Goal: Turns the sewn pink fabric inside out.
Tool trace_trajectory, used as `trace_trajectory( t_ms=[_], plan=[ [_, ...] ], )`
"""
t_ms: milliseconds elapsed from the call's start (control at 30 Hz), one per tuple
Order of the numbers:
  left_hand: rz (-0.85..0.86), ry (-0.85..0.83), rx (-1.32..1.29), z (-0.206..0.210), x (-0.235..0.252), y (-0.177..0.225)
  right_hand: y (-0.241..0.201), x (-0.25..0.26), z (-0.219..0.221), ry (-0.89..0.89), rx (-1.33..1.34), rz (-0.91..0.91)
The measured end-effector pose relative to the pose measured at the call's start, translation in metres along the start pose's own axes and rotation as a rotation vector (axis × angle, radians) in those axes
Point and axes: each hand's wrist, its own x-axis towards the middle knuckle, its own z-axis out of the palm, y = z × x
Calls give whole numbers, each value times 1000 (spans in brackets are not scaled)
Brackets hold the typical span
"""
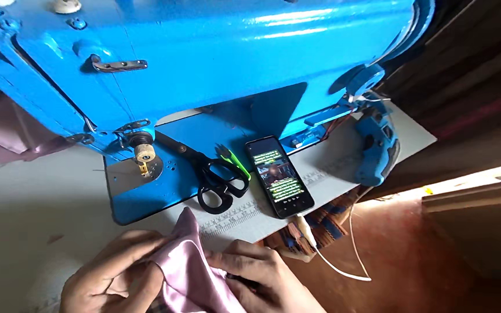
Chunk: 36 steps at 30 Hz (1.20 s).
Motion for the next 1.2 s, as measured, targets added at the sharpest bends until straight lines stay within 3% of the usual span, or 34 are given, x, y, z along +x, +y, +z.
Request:
trace_trajectory(
  t_ms=[1200],
  plan=[
    [23, -23, 38, -3, -1, -3, 3, -3, 1, 12, -13, -4]
  ],
)
